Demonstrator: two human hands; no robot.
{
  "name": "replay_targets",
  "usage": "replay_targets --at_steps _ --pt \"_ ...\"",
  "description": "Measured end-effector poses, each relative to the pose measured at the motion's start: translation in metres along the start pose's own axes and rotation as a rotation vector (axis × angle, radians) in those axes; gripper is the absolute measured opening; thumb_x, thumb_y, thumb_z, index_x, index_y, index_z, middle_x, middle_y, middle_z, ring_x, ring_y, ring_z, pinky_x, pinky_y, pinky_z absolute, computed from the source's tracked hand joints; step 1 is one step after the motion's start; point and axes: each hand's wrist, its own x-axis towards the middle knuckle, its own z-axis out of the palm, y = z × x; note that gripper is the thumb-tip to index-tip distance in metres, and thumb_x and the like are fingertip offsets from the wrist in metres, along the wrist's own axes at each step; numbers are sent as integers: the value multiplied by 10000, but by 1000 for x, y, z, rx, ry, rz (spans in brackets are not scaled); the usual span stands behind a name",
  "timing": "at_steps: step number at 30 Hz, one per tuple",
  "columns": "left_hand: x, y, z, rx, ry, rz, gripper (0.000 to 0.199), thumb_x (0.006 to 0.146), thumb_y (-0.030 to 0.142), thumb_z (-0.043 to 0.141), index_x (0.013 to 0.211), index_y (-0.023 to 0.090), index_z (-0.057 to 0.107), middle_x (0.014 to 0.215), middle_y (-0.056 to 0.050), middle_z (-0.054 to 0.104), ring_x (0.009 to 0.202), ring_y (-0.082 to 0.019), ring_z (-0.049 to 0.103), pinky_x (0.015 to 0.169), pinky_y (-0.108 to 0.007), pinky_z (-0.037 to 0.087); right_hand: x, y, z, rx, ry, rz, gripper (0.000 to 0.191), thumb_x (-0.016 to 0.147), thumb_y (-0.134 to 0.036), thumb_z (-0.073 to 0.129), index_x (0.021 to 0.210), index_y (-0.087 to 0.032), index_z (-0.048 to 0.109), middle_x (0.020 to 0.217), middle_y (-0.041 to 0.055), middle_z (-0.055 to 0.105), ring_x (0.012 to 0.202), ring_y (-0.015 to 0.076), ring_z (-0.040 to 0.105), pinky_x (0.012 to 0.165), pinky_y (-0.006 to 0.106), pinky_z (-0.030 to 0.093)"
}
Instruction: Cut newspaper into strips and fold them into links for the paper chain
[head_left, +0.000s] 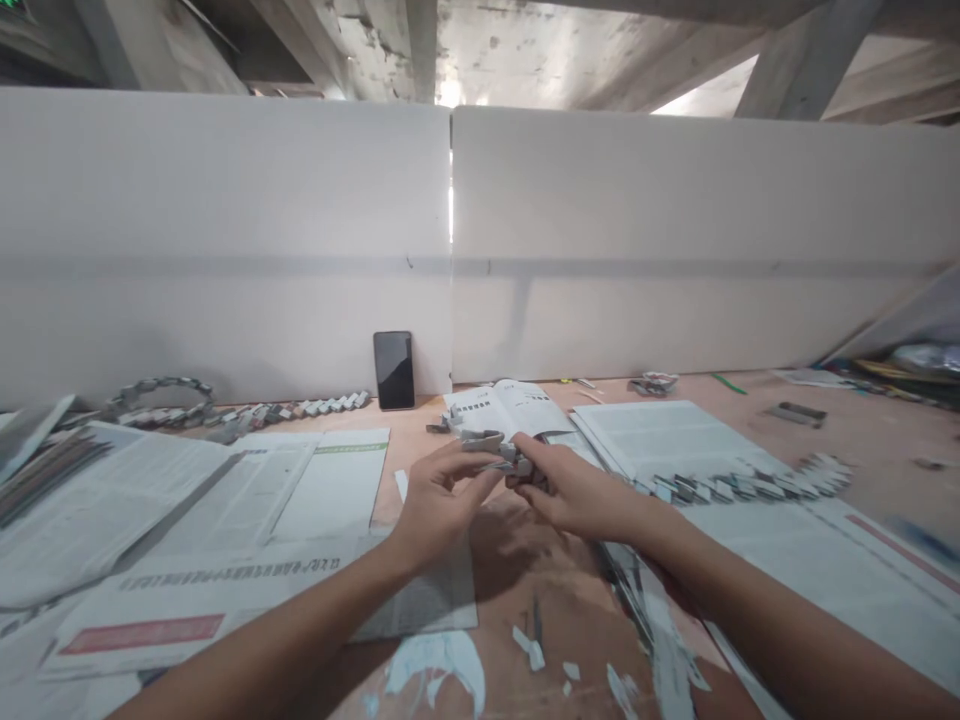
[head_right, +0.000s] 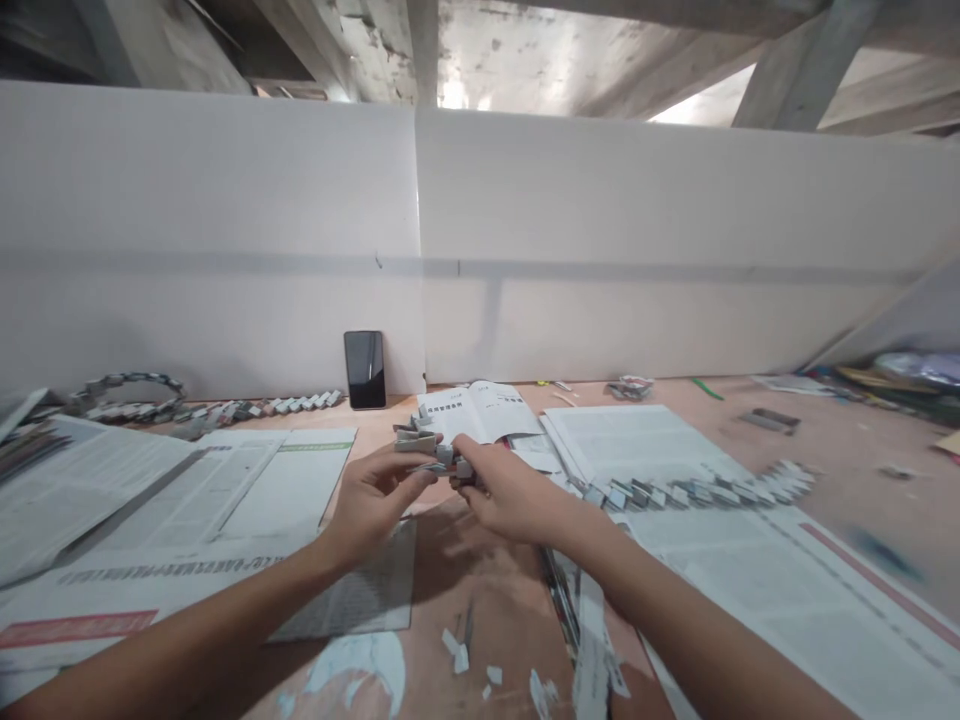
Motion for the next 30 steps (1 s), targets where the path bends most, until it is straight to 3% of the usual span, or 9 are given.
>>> replay_targets --at_steps 3,7,11,14,16,21,26,28,30 --pt "-1 -1 5 70 4 43 105 812 202 660 876 186 743 947 -79 741 915 -217 684 803 -355 575 -5 6 -2 1 22 -22 174 814 -137 518 970 -205 484 808 25 592 700 161 535 605 260 379" --pt "0 1 8 152 2 170 116 821 156 648 873 204 740 942 -48 753 948 -196 687 870 -337 550 -7 4 -4 47 280 -221 362 763 -231 675 1081 -197 506 1005 80 580 894 200 554 758 315 450" --pt "-2 0 8 244 -7 288 142 824 128 639 905 204 727 1028 -55 738 1020 -202 668 923 -339 523 -9 -2 -3 -24 471 -437 47 865 -214 595 910 -210 606 873 65 590 849 184 554 765 326 463" --pt "-5 -4 8 260 -33 327 180 838 124 615 966 209 709 1076 -65 719 1065 -219 646 936 -355 511 -9 -4 -3 -17 528 -511 45 867 -170 585 860 -198 619 836 60 621 811 172 566 735 310 471" --pt "-5 -6 9 203 -41 254 198 856 145 595 1017 219 683 1040 -61 719 999 -211 668 870 -344 540 -10 -4 -3 61 530 -449 42 850 -147 587 846 -185 605 779 42 627 743 153 570 689 287 469" --pt "5 1 11 -22 69 -23 137 853 216 609 990 201 604 968 -48 672 737 -158 680 609 -272 564 -5 8 -4 340 439 -38 64 871 -239 561 838 -185 567 707 2 605 630 124 541 591 254 430" --pt "19 5 1 -37 80 -211 590 778 219 688 1309 251 432 1056 -58 617 695 -150 665 548 -269 560 4 16 -6 623 375 130 215 898 -395 521 834 -191 497 741 -3 564 559 93 469 509 230 374" --pt "25 0 -6 -45 47 -319 586 744 221 722 1278 209 482 993 -58 633 673 -151 663 576 -280 571 3 10 -5 736 270 177 252 917 -438 470 839 -201 442 729 -4 571 507 83 440 463 223 346" --pt "30 -7 -11 -89 43 -437 357 749 237 721 1070 127 611 877 -63 647 631 -140 649 558 -254 558 -2 0 -1 786 53 215 264 937 -457 413 846 -209 406 709 3 588 503 96 463 461 229 357"
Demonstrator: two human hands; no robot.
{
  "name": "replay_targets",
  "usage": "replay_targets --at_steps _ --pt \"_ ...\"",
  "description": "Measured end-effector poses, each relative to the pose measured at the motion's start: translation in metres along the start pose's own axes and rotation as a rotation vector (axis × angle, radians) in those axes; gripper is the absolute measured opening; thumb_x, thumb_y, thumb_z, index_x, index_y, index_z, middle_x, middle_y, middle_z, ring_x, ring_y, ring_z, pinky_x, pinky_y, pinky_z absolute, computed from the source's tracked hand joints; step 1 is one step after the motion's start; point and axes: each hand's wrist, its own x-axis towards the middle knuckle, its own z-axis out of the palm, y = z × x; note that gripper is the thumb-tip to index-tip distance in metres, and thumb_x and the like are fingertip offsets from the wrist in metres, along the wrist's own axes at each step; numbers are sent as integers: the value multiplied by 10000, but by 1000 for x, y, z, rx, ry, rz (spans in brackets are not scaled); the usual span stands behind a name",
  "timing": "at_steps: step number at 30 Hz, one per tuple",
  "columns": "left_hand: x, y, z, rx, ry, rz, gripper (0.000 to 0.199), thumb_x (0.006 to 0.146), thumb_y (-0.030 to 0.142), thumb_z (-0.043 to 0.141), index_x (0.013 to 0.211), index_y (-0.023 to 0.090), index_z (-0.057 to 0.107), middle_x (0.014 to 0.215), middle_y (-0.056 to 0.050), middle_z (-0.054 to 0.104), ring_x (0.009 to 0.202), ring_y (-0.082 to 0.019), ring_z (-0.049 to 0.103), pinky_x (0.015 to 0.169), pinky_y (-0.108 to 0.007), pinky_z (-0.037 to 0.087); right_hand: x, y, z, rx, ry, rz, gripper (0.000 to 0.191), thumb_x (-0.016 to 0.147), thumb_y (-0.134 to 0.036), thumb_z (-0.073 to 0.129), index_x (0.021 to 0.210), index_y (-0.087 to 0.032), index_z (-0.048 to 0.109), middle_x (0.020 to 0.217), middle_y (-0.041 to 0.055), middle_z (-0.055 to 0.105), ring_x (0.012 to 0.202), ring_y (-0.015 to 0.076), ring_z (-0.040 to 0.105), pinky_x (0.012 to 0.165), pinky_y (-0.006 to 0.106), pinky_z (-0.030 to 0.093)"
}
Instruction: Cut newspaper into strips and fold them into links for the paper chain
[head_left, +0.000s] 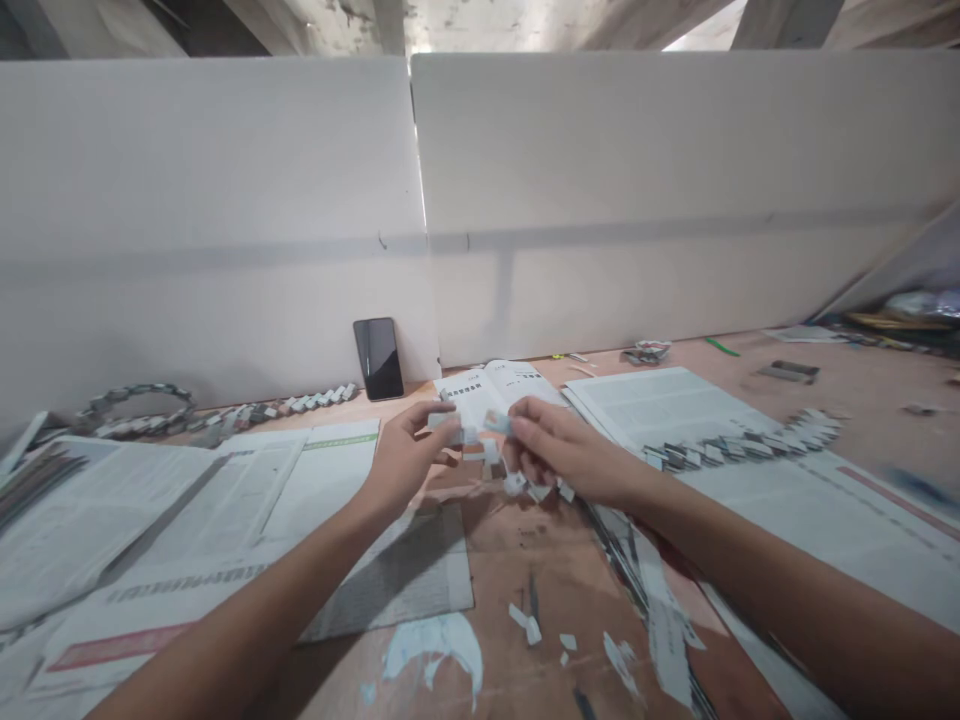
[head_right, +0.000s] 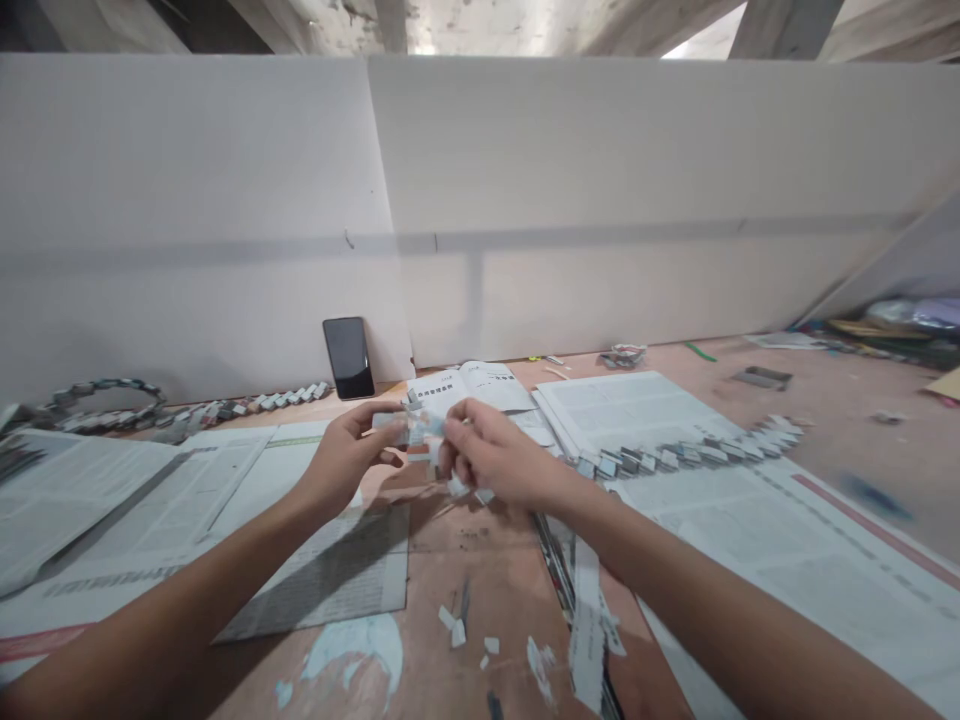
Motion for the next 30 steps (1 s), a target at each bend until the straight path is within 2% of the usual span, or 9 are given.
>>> replay_targets --at_steps 3,4,6,11,16,18,24,27,30 --pt "8 -5 -4 -204 57 -230 157 784 182 680 921 122 634 795 -41 651 585 -114 636 559 -224 551 -9 3 15 -148 -346 104 251 960 -412 350 837 -209 430 774 34 620 614 140 547 554 270 425" --pt "10 -6 -5 -278 73 -320 102 796 149 656 892 128 627 772 -31 652 577 -105 635 564 -209 549 -10 6 18 -250 -372 81 236 956 -376 358 821 -206 450 810 40 617 669 152 556 603 286 434" --pt "11 -7 -4 -373 76 -479 15 817 116 612 810 128 604 692 -27 646 535 -95 621 537 -187 535 -8 14 20 -433 -305 -6 204 939 -308 380 795 -200 477 838 41 598 744 169 545 673 304 422" --pt "8 -12 1 -407 -20 -667 163 855 148 579 704 88 593 523 -23 561 419 -82 539 418 -161 473 8 27 6 -554 71 -108 219 925 -246 332 726 -206 415 712 -1 502 671 157 464 622 293 349" --pt "3 -26 6 -536 -153 -596 69 858 109 587 852 83 649 621 -13 592 478 -59 536 425 -135 455 15 34 -3 -594 254 -61 243 923 -238 307 681 -218 317 666 -23 410 636 151 412 597 285 311" --pt "3 -32 5 -602 -252 -568 115 844 78 587 928 69 665 714 -39 630 517 -61 550 433 -141 454 14 39 -4 -558 213 -64 247 936 -252 296 697 -214 344 689 -17 434 665 154 435 624 286 332" --pt "4 -47 2 -678 -472 -501 322 860 85 554 1175 98 621 892 -88 659 595 -90 582 518 -180 490 10 48 2 -391 -145 -40 301 961 -290 305 715 -191 449 668 -14 501 597 125 483 606 263 378" --pt "3 -53 4 -635 -493 -470 372 874 139 564 1245 153 571 1018 -106 650 601 -106 596 598 -247 519 9 52 7 -448 -127 31 331 957 -307 337 689 -179 483 634 3 539 589 132 507 598 265 385" --pt "1 -53 7 -577 -482 -404 370 877 215 592 1242 165 557 986 -111 640 657 -138 620 594 -251 497 10 54 11 -481 -61 45 344 956 -329 355 679 -178 493 623 13 562 592 137 525 603 268 388"
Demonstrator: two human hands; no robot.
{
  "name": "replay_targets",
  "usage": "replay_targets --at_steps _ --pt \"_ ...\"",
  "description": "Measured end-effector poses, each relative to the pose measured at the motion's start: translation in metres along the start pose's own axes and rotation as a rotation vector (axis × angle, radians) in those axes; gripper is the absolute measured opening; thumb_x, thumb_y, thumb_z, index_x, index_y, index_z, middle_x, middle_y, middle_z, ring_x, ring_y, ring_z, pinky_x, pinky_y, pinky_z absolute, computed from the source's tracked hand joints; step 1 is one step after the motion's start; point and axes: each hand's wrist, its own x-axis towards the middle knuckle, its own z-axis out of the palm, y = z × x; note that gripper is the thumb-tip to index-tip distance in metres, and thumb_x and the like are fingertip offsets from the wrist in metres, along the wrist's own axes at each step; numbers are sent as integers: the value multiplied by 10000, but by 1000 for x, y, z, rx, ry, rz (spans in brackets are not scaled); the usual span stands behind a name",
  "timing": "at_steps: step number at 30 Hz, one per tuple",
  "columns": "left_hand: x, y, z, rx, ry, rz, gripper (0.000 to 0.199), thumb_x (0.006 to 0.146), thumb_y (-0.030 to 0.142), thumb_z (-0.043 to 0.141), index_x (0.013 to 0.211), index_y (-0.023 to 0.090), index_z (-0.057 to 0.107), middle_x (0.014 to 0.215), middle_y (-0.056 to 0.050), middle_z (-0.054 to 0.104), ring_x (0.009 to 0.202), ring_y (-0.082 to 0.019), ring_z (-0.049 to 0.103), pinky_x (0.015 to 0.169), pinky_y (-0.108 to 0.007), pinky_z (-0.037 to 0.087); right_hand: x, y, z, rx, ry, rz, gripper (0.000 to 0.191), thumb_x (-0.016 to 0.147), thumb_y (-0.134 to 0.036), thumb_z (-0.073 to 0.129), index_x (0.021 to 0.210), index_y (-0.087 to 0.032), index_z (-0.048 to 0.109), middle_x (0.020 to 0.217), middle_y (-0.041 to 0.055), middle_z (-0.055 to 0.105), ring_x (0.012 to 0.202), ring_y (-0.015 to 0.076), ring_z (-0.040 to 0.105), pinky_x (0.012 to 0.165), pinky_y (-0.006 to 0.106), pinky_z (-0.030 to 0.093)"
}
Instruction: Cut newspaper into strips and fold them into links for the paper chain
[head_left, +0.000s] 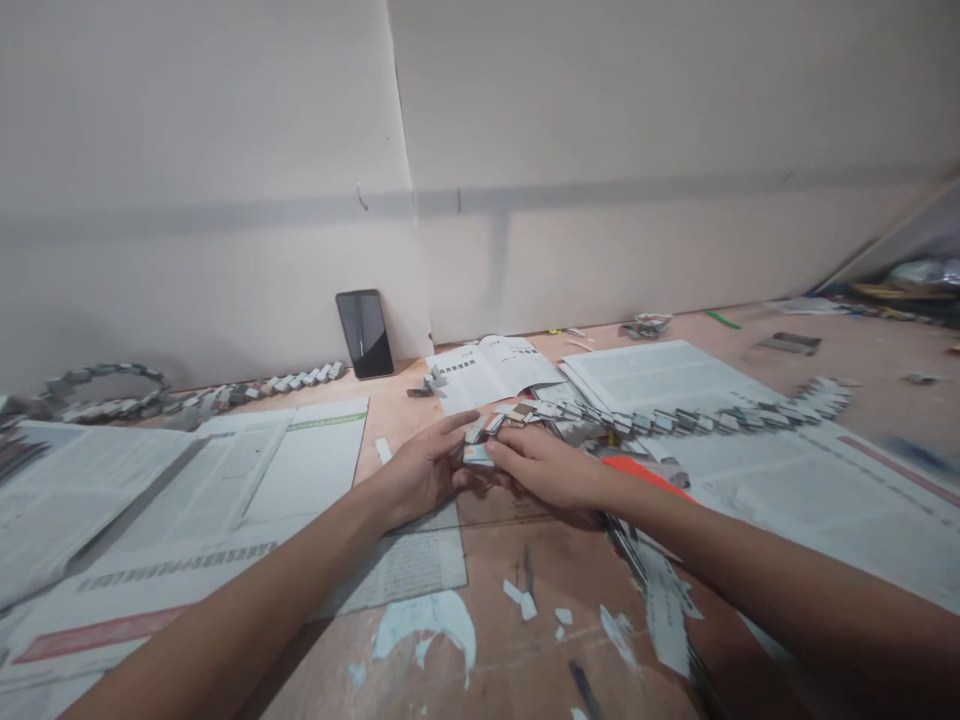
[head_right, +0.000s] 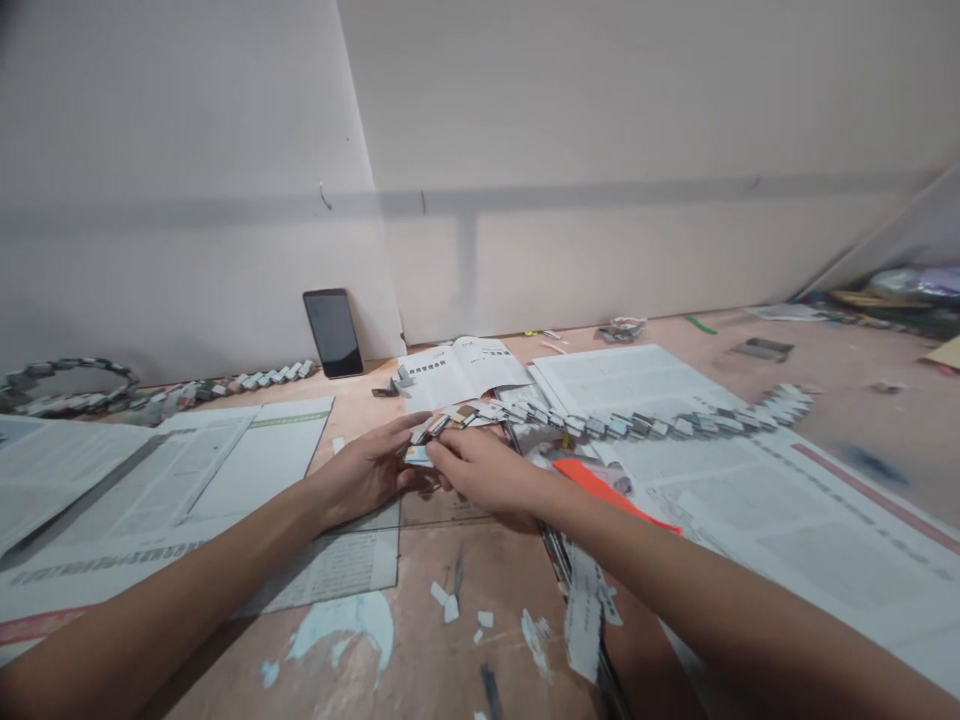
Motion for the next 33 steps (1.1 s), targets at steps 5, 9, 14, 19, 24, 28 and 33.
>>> replay_targets --at_steps 5,9,14,19,24,28,33 --pt "-3 2 8 130 44 42 415 839 241 652 1226 157 526 806 -60 623 542 -102 558 484 -205 415 0 -1 3 34 59 3 363 961 -373 349 686 -182 489 632 14 567 589 139 524 585 268 388" --pt "-5 1 8 189 -4 20 420 869 255 613 1256 172 471 733 -33 601 557 -111 561 508 -208 431 1 -4 5 214 54 51 329 946 -423 381 778 -180 526 649 6 565 570 134 517 540 257 392" --pt "-3 -4 8 183 55 71 386 830 223 646 1155 175 442 732 -26 612 585 -126 587 549 -230 476 0 -8 13 367 74 -31 185 873 -360 518 865 -177 539 713 22 635 647 155 582 605 268 438" --pt "-1 -4 10 161 121 83 285 821 248 630 1037 173 460 671 6 569 509 -120 567 474 -216 445 3 1 5 298 314 -60 60 776 -211 517 726 -192 488 704 -11 560 619 126 502 559 238 381" --pt "-2 1 11 153 159 31 199 840 225 567 1008 188 466 614 58 467 395 -71 448 368 -171 329 14 25 -23 239 332 17 96 717 -209 508 664 -202 428 580 -48 465 556 120 445 535 236 332" --pt "0 1 9 175 141 -4 215 827 205 551 1027 189 474 591 65 445 370 -64 420 343 -159 264 19 36 -50 115 462 41 105 703 -249 514 643 -201 442 589 -33 471 601 145 446 586 262 338" --pt "-3 -4 11 332 51 -5 200 842 247 553 1018 205 467 560 67 458 370 -72 421 359 -172 265 6 10 -71 -192 727 -204 103 684 -204 505 650 -215 409 701 15 499 741 197 452 712 318 342"
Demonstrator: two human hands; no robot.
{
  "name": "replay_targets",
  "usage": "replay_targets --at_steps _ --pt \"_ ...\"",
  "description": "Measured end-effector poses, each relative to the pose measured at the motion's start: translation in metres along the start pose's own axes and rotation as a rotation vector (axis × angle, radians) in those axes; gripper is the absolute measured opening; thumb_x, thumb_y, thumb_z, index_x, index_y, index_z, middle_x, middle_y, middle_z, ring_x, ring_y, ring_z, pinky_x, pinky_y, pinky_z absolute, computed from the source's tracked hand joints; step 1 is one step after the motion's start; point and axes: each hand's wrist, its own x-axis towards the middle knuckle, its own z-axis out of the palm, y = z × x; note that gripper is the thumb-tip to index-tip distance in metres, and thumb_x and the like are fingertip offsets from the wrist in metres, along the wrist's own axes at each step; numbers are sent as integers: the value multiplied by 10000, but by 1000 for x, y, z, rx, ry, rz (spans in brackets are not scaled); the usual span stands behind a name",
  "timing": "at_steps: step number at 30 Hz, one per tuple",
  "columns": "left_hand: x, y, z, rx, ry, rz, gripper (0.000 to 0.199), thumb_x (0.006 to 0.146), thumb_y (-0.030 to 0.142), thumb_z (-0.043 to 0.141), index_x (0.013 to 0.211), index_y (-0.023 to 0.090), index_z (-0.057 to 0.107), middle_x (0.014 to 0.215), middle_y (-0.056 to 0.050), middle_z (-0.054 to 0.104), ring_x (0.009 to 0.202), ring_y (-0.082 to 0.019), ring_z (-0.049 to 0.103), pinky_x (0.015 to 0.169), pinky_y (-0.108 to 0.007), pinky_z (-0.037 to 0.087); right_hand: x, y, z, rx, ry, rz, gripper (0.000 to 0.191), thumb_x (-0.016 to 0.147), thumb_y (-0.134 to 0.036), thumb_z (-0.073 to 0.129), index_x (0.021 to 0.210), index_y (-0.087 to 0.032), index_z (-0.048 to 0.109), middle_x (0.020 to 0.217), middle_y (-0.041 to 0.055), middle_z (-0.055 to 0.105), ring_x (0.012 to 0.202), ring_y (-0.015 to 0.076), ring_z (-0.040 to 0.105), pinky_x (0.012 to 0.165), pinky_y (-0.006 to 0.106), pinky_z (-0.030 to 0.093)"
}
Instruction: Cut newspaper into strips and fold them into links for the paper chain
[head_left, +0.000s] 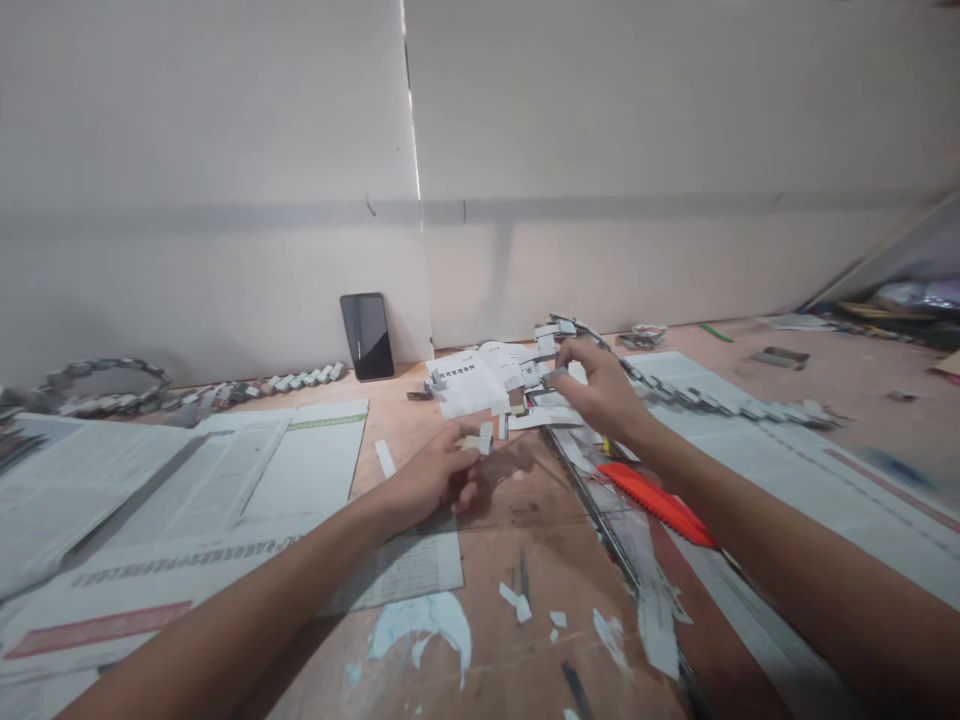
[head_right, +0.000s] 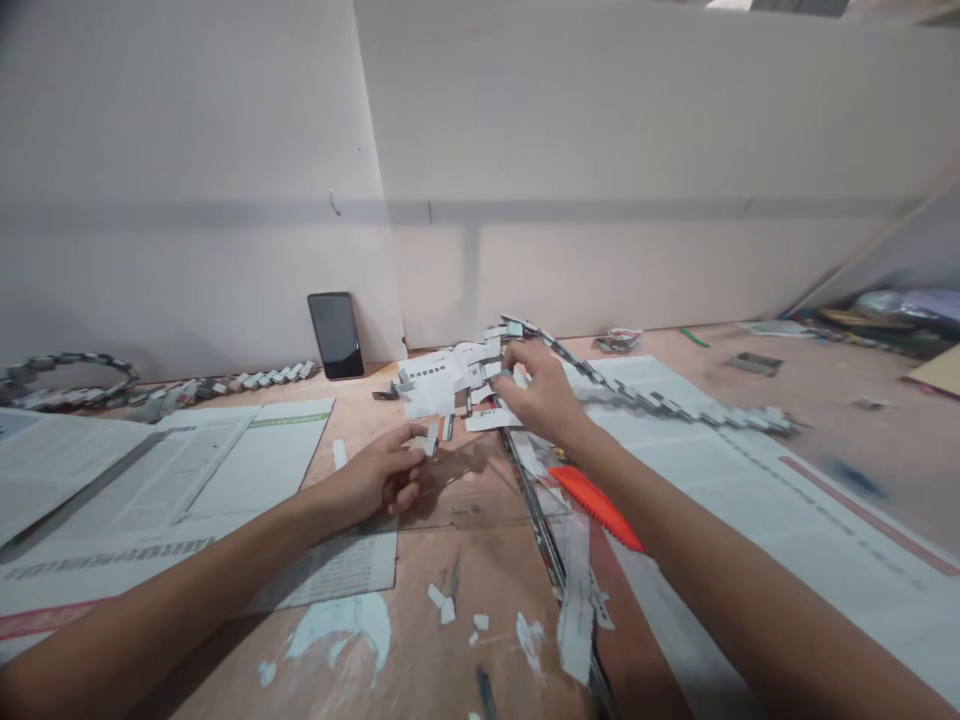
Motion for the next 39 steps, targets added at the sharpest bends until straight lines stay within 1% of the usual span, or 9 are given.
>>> replay_targets --at_steps 3,5,9,12,15,19,24,31,39 --pt "-5 0 5 108 -45 2 137 878 264 521 995 205 482 540 56 463 399 -77 421 391 -179 276 -4 -29 -8 -11 -149 -221 154 652 -154 517 643 -217 377 725 27 511 755 199 460 719 314 351" --pt "-7 0 8 85 -62 -2 109 886 264 514 975 211 480 548 56 457 414 -78 422 405 -180 283 -7 -38 -8 26 -238 -231 143 650 -136 504 631 -214 386 652 2 486 668 167 445 647 291 337" --pt "-6 3 7 -123 -56 -45 108 871 234 539 871 211 434 582 61 420 395 -65 390 380 -168 254 -5 -18 -5 87 -281 -16 82 672 -138 531 664 -199 478 607 -4 529 594 150 476 573 281 342" --pt "-3 6 -1 -365 -21 -148 158 868 199 524 774 186 397 616 47 394 400 -47 354 365 -153 246 -3 4 -5 209 -550 251 102 706 -147 553 786 -199 519 555 -18 566 531 155 536 532 280 390" --pt "0 8 -8 -552 -18 -189 132 866 141 485 760 166 410 634 33 378 432 -48 361 375 -142 278 -7 4 0 349 -698 280 94 783 -228 574 867 -186 570 638 3 625 543 143 576 546 282 450" --pt "1 6 -10 -514 5 -129 83 822 78 487 854 154 482 661 15 447 456 -59 415 404 -157 325 -27 -16 26 516 -718 324 260 840 -287 560 1088 -213 539 628 -33 599 478 122 572 459 250 463" --pt "3 2 -10 -365 24 -88 33 841 155 496 865 148 517 593 16 494 433 -77 483 449 -187 377 -45 -29 50 520 -699 319 176 871 -274 517 967 -197 644 595 -26 567 436 91 501 395 207 391" --pt "0 -1 -1 -233 -66 17 113 824 203 485 923 218 435 599 53 487 381 -82 422 429 -214 353 -38 -37 41 506 -600 192 272 828 -163 551 1073 -195 666 996 51 680 680 113 587 605 251 473" --pt "-3 1 0 -173 -48 5 231 785 212 506 993 219 405 633 39 504 414 -98 468 430 -204 313 -42 -28 45 454 -571 112 232 861 -229 557 1065 -202 665 866 34 704 693 140 625 623 266 484"
